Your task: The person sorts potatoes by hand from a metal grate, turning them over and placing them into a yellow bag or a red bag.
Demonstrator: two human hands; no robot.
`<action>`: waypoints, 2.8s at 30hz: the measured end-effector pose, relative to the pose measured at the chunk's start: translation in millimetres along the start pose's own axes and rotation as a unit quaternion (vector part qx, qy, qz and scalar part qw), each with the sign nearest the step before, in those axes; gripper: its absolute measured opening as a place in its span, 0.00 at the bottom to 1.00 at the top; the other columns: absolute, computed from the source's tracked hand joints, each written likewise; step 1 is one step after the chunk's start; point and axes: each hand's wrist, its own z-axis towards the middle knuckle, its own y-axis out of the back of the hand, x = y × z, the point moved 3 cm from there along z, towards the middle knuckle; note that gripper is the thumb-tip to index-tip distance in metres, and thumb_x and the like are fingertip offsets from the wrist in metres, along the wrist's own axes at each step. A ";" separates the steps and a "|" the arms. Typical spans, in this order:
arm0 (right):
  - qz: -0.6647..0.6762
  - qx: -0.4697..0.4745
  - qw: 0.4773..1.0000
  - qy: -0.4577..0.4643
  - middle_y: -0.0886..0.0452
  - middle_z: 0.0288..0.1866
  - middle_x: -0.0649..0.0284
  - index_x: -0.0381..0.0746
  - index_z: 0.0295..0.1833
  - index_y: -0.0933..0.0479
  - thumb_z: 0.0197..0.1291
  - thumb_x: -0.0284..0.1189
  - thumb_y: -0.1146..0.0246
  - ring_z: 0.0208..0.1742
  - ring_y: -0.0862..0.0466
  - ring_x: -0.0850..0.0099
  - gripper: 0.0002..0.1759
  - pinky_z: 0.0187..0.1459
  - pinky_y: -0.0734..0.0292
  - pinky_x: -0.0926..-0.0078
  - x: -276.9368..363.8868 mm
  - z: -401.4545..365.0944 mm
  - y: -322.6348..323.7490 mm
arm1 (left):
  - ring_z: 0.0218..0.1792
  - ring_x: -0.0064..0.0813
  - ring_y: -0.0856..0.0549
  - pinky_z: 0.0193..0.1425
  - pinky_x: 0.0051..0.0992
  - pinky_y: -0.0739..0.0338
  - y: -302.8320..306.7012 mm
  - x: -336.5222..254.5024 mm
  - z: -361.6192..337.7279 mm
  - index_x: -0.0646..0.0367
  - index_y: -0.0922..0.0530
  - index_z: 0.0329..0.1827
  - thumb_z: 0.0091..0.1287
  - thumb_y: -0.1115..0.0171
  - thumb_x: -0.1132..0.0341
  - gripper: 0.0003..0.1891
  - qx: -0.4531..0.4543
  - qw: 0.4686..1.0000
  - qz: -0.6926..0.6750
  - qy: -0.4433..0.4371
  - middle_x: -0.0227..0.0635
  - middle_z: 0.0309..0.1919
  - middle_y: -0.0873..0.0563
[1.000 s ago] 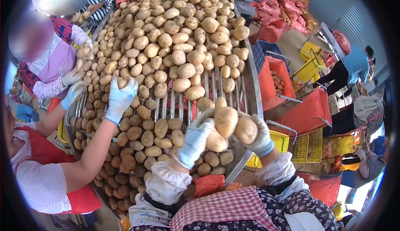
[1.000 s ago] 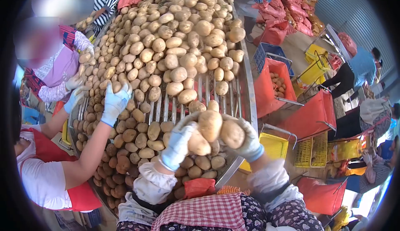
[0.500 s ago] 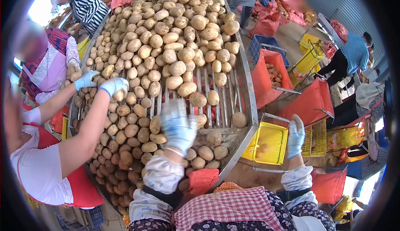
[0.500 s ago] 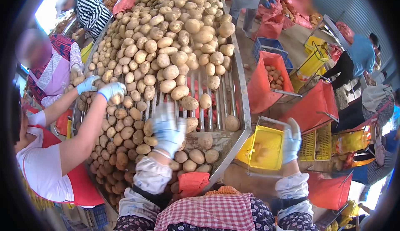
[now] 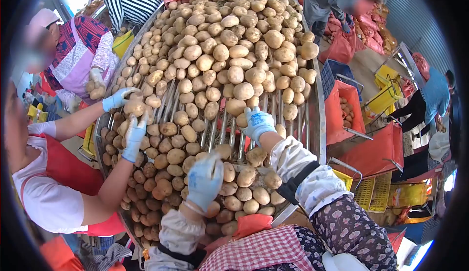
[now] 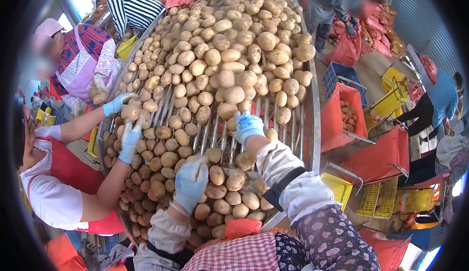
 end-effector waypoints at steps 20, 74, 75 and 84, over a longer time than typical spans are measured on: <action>0.970 0.099 0.221 0.011 0.20 0.52 0.49 0.38 0.55 0.27 0.71 0.45 0.51 0.52 0.19 0.51 0.22 0.52 0.21 0.49 -49.9 -78.5 -41.8 | 0.32 0.42 0.13 0.34 0.35 0.16 -61.5 9.0 63.1 0.60 0.25 0.56 0.65 0.44 0.37 0.33 0.199 0.597 -0.715 0.306 0.47 0.41 0.15; 0.540 0.110 0.797 0.249 0.22 0.56 0.56 0.31 0.65 0.32 0.71 0.47 0.48 0.54 0.22 0.69 0.31 0.58 0.27 0.69 20.3 -197.2 -45.9 | 0.38 0.25 0.16 0.40 0.22 0.19 -8.9 -58.9 -91.9 0.66 0.33 0.65 0.67 0.36 0.52 0.32 -0.092 0.902 -0.401 0.135 0.36 0.41 0.16; 0.520 0.079 0.804 0.276 0.21 0.55 0.54 0.31 0.65 0.33 0.70 0.48 0.47 0.54 0.20 0.66 0.32 0.57 0.26 0.68 22.1 -198.6 -43.9 | 0.41 0.30 0.15 0.43 0.25 0.19 0.4 -65.0 -91.0 0.67 0.33 0.65 0.65 0.34 0.53 0.33 -0.090 0.935 -0.323 0.120 0.40 0.44 0.16; 0.463 0.019 0.848 0.258 0.19 0.51 0.48 0.33 0.65 0.33 0.67 0.51 0.44 0.54 0.18 0.56 0.34 0.55 0.24 0.65 22.2 -205.1 -48.7 | 0.35 0.36 0.14 0.38 0.31 0.19 10.1 -67.1 -91.2 0.67 0.24 0.53 0.69 0.40 0.57 0.20 -0.110 0.987 -0.083 0.085 0.47 0.36 0.15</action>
